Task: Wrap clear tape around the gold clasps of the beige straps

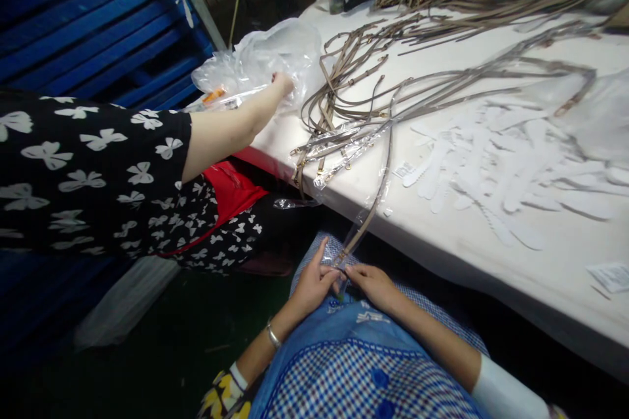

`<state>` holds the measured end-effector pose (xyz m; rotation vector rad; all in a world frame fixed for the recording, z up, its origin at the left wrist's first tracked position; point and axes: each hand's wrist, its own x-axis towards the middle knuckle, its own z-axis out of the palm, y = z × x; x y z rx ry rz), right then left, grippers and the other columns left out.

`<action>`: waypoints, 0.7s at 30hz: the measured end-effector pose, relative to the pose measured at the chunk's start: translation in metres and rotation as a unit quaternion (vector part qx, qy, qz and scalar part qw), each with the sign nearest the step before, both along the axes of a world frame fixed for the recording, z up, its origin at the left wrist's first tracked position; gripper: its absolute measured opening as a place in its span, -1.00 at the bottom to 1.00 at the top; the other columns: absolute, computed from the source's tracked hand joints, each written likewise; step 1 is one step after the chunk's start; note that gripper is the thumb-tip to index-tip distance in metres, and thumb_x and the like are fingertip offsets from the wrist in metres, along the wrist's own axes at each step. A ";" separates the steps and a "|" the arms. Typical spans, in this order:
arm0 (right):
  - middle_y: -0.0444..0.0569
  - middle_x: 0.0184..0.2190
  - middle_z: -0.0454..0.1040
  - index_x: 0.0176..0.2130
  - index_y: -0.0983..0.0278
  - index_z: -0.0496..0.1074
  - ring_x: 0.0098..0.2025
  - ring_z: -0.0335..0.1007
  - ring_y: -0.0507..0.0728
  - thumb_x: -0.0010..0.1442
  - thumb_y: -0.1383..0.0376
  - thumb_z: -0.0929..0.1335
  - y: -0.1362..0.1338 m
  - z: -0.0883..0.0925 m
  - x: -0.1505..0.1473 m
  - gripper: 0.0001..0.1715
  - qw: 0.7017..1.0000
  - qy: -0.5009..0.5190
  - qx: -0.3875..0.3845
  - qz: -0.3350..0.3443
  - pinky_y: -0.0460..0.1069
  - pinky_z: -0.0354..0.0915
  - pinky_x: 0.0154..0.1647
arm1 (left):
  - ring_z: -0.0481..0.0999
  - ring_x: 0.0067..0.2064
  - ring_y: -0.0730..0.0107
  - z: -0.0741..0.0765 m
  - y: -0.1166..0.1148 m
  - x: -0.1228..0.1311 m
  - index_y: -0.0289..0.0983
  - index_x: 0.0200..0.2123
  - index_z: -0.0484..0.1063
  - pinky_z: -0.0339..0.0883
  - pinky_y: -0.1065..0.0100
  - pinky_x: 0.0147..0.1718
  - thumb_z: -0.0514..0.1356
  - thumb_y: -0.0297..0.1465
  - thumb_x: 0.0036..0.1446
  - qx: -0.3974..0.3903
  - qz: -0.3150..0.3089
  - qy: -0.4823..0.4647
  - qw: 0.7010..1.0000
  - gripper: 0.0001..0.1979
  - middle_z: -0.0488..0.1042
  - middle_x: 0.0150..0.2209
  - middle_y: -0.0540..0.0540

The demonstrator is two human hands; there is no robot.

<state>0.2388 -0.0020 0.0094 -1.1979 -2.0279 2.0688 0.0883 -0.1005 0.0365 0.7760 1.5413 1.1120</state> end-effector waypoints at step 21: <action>-0.17 -0.64 0.17 -0.42 0.29 0.50 -0.55 0.00 0.04 0.10 -0.29 0.20 0.004 0.013 -0.003 -0.25 0.999 0.017 -0.020 -0.028 -0.06 -0.05 -0.53 | 0.34 -0.57 0.54 0.010 0.031 -0.053 -0.31 -0.08 0.44 0.26 0.46 -0.53 0.07 -0.15 0.24 0.067 0.200 0.019 0.977 -0.62 0.44 -0.43 -0.02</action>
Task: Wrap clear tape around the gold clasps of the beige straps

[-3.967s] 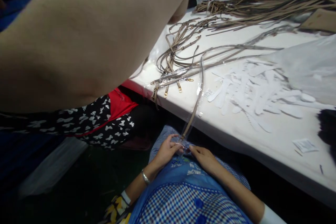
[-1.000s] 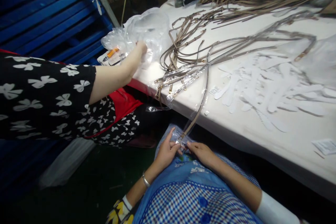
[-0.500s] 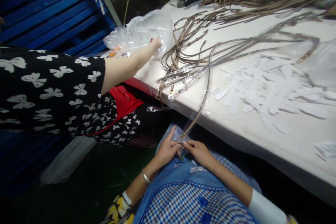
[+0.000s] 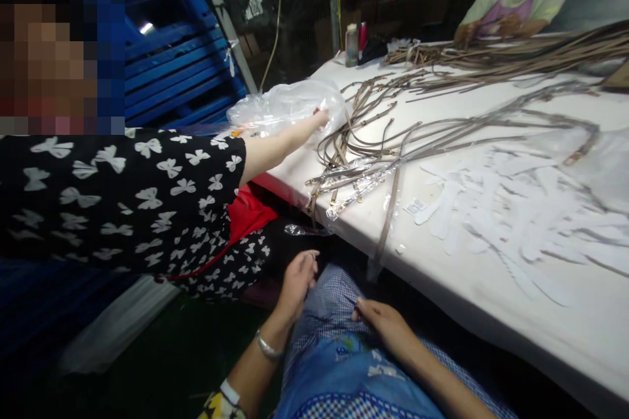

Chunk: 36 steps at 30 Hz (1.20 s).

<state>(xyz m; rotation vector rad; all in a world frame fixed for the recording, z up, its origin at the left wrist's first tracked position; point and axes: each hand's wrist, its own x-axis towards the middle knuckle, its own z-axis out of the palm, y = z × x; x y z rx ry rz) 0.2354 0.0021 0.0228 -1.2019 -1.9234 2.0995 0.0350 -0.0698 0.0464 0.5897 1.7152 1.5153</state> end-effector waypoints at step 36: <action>-0.12 -0.52 0.28 -0.39 0.28 0.45 -0.58 0.05 0.00 0.22 -0.13 0.23 0.087 0.051 -0.103 -0.43 0.977 0.110 -0.110 -0.146 -0.09 0.05 -0.57 | 0.51 -0.50 0.41 0.047 0.103 -0.058 -0.38 -0.34 0.52 0.25 0.51 -0.60 0.25 -0.22 0.08 0.013 -0.133 0.135 0.982 -0.71 0.58 -0.44 -0.16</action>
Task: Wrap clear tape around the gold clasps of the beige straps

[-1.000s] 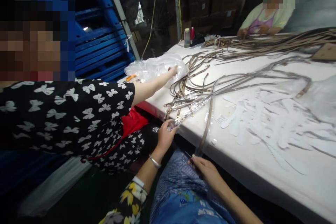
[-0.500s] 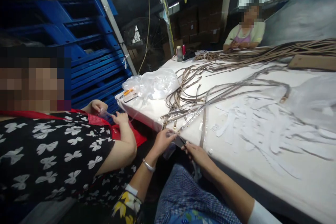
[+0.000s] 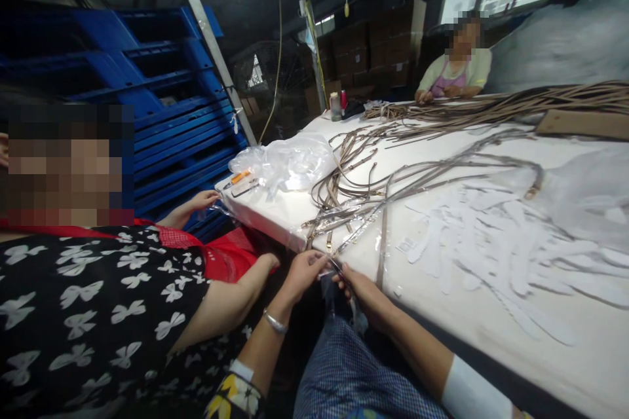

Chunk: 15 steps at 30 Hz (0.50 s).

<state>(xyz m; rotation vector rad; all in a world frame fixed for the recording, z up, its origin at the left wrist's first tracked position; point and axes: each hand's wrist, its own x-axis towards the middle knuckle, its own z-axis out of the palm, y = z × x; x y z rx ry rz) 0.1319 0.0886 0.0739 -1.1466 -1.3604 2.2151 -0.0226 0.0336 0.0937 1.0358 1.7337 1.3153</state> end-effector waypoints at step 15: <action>-0.24 -0.69 0.10 -0.51 0.26 0.29 -0.64 -0.07 -0.03 0.14 -0.22 0.23 0.005 -0.009 -0.012 -0.37 1.000 0.000 0.030 0.009 -0.10 -0.07 -0.59 | 0.50 -0.52 0.43 -0.005 0.001 0.004 -0.37 -0.41 0.42 0.32 0.46 -0.53 0.20 -0.17 0.11 -0.010 -0.014 -0.113 0.993 -0.67 0.56 -0.48 -0.14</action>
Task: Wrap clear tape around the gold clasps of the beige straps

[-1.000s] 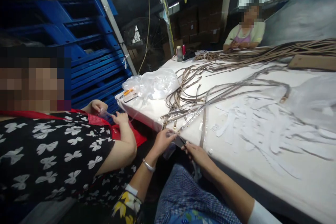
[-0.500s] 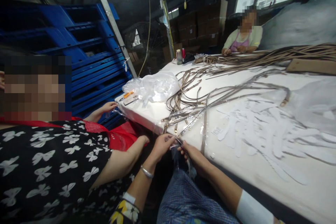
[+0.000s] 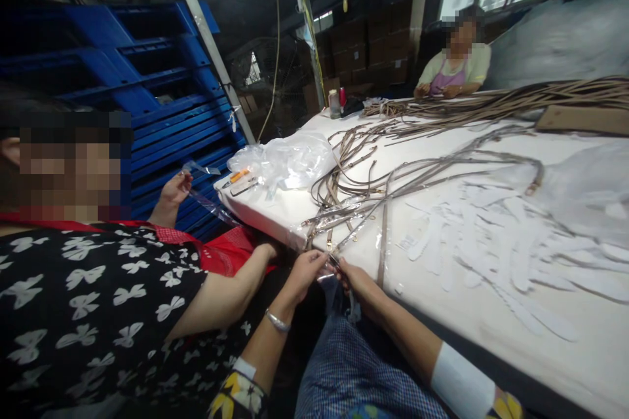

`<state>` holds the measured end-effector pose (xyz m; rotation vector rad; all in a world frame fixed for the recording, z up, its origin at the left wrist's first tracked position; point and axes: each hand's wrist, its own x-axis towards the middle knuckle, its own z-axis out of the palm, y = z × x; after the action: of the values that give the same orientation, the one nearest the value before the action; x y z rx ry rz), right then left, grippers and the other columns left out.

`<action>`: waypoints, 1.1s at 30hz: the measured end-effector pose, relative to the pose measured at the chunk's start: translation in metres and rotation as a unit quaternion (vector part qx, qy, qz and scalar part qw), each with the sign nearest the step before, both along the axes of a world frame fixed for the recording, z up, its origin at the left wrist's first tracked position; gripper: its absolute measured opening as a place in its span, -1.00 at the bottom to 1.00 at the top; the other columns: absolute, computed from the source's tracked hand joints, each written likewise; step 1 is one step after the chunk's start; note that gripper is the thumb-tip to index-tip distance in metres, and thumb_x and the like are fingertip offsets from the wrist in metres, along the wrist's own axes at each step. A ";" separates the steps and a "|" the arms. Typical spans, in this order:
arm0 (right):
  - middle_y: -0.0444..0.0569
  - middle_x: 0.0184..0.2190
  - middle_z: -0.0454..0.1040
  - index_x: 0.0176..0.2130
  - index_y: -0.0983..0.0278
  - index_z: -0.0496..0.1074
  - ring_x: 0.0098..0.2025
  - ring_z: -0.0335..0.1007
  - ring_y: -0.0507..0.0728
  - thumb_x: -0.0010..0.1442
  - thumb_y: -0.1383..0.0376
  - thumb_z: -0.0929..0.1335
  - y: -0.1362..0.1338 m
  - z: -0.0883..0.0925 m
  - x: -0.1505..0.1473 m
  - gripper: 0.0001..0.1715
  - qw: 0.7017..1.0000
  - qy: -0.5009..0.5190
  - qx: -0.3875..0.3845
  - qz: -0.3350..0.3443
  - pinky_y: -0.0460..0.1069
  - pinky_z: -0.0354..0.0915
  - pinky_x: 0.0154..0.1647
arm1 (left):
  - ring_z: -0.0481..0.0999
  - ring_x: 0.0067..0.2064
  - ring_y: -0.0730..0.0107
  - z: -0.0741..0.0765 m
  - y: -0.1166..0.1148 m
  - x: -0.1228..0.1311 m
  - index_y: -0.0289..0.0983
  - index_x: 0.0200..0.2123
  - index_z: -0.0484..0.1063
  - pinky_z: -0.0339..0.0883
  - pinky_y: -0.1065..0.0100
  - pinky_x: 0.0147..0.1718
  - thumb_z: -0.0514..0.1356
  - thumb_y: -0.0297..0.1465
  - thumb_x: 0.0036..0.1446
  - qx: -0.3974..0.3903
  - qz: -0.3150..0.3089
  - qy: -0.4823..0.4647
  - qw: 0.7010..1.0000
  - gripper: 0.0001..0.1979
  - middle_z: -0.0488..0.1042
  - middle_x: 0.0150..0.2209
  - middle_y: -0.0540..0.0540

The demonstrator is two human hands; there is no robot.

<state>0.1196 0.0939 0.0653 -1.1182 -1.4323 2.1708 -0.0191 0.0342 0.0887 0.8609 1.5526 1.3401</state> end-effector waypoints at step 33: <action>-0.21 -0.55 0.16 -0.41 0.30 0.41 -0.58 -0.06 -0.04 0.11 -0.11 0.31 -0.006 0.006 -0.005 -0.49 1.000 0.012 0.006 -0.022 -0.10 -0.08 -0.57 | 0.28 -0.59 0.54 -0.004 -0.006 -0.002 -0.31 -0.49 0.42 0.13 0.50 -0.57 0.11 -0.20 0.16 0.029 -0.027 0.134 0.990 -0.68 0.33 -0.62 0.05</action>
<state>0.1149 0.0881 0.0714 -1.1067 -1.3956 2.1350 -0.0212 0.0285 0.0847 1.1498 1.6869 1.2743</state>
